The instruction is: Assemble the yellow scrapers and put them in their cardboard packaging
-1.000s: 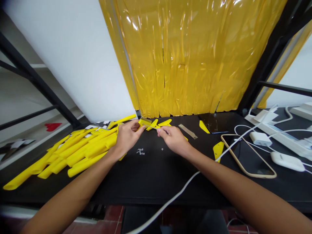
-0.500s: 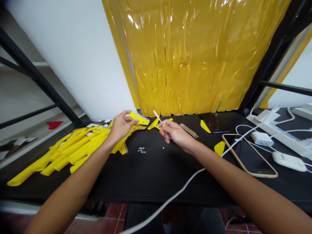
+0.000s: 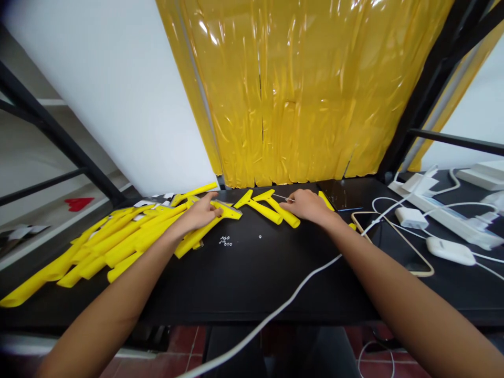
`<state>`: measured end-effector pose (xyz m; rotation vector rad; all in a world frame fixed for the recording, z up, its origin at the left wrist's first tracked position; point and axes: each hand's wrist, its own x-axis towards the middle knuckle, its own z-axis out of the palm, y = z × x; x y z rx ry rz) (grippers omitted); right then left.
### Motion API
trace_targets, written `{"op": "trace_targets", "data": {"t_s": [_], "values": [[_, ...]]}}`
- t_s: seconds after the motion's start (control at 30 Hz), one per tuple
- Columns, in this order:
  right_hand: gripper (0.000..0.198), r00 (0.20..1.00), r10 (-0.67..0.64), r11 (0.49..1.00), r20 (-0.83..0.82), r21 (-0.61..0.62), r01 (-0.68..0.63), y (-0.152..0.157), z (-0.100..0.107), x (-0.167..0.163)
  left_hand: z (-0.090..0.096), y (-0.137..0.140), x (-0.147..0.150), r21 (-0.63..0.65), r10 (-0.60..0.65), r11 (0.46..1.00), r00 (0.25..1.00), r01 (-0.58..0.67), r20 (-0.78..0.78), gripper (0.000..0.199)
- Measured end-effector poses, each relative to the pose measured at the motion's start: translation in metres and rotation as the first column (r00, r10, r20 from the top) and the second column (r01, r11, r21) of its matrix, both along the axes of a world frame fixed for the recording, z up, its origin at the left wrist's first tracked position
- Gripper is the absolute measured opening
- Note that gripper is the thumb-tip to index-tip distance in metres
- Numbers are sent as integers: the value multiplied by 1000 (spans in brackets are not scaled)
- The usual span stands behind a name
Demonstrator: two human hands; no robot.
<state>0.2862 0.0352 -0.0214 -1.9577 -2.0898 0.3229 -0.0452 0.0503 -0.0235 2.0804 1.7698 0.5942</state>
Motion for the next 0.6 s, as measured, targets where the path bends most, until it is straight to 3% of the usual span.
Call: {"op": "trace_targets", "data": {"t_s": [0.1,0.27,0.4,0.5,0.6], "values": [[42,1000,-11,996,15,86,10,-1,0,-6,5,-6,3,32,-13,999,989,18,-144,63],[42,998,30,991,-61,133,-22,1,4,-4,12,-18,11,127,-21,990,969,54,-246,51],[35,993,73,986,-91,157,-58,4,5,7,11,-20,12,33,-49,997,940,64,-339,49],[35,997,-28,986,-73,161,39,10,6,22,12,-18,8,28,-66,996,937,80,-342,46],[42,990,-134,984,33,126,129,17,5,39,21,-15,4,61,-54,996,977,68,-204,33]]}}
